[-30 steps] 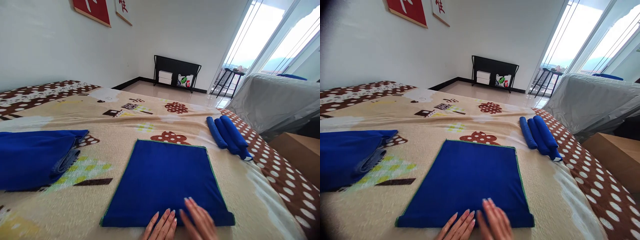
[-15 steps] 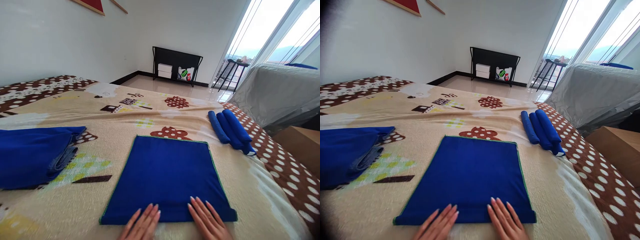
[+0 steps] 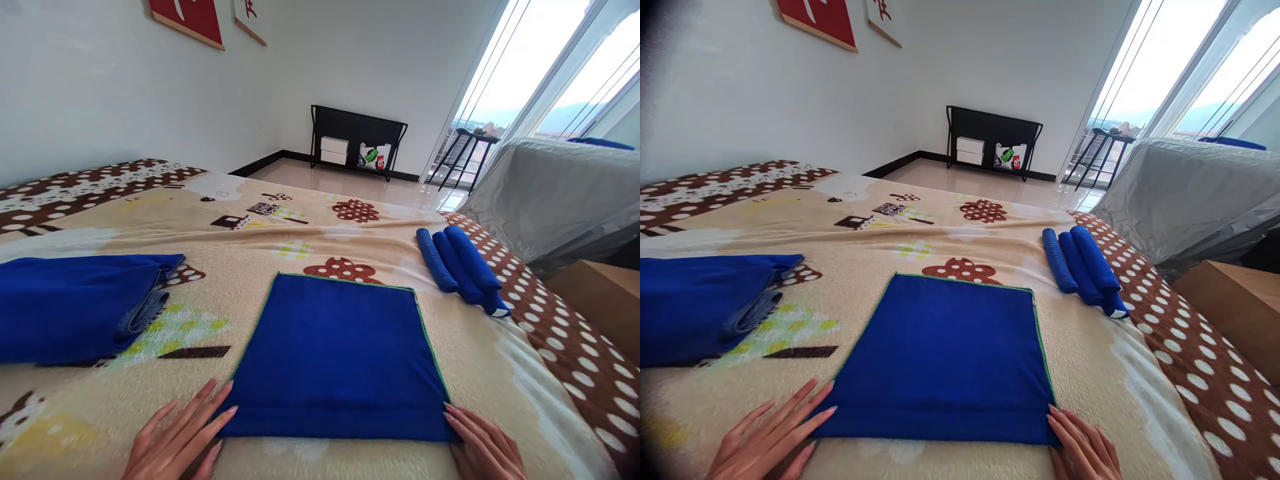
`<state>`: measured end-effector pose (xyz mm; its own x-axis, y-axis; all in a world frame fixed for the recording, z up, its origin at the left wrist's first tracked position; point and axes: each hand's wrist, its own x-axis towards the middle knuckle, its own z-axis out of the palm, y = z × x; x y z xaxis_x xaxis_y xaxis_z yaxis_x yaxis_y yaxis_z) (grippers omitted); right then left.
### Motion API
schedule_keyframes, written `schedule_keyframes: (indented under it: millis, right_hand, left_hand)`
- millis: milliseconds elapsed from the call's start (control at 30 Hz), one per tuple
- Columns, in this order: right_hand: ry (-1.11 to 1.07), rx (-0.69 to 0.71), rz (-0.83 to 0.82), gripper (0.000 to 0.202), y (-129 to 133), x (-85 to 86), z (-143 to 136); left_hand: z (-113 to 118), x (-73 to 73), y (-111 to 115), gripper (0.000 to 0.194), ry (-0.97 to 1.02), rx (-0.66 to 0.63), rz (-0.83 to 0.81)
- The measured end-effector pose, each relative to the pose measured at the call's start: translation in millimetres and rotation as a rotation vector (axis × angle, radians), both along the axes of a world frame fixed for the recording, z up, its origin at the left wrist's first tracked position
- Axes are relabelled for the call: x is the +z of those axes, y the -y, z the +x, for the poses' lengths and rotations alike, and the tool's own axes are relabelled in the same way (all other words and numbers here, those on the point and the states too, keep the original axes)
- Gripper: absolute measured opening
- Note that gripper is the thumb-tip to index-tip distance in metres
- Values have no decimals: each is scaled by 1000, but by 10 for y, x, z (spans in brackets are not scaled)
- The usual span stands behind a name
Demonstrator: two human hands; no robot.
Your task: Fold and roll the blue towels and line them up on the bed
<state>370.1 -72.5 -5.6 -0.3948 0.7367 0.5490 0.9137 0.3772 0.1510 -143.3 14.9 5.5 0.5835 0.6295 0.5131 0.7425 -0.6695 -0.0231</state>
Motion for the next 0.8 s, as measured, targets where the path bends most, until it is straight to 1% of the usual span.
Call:
schedule_keyframes:
  millis: [67,133,267,367,433,533,567,633,700,733,767,800]
  right_hand:
    - [-47,-13,27,37,-29,2,16]
    - [-71,-14,16,28,-29,0,74]
    - [-85,-5,-45,24,20,13,201]
    - [-97,-8,-84,21,26,61,225]
    - [-121,-35,-131,20,-15,100,214]
    - [-118,-115,-200,24,-144,117,158]
    - [-102,-171,-183,26,-197,105,110]
    - [-59,-328,-59,27,-303,55,-80]
    - [-49,-490,103,27,-393,-11,-433]
    - [-67,-517,156,28,-430,-41,-666]
    - [-95,-496,175,30,-462,-63,-918]
    - [-130,-400,166,31,-491,-77,-1169]
  left_hand:
    - [-27,3,-24,39,50,43,-22]
    - [-62,31,-45,36,89,48,-39]
    - [-124,124,-69,37,129,-11,-81]
    - [-142,155,-110,34,126,-40,-75]
    - [-137,147,-162,25,84,-7,-83]
    - [-71,113,-250,14,-13,103,-104]
    - [-14,100,-268,14,-32,146,-92]
    - [188,73,-261,20,2,290,-29]
    - [525,47,-190,28,94,455,68]
    - [734,35,-139,31,143,497,117]
    - [955,23,-84,32,175,491,151]
    - [1169,12,-34,31,189,415,170]
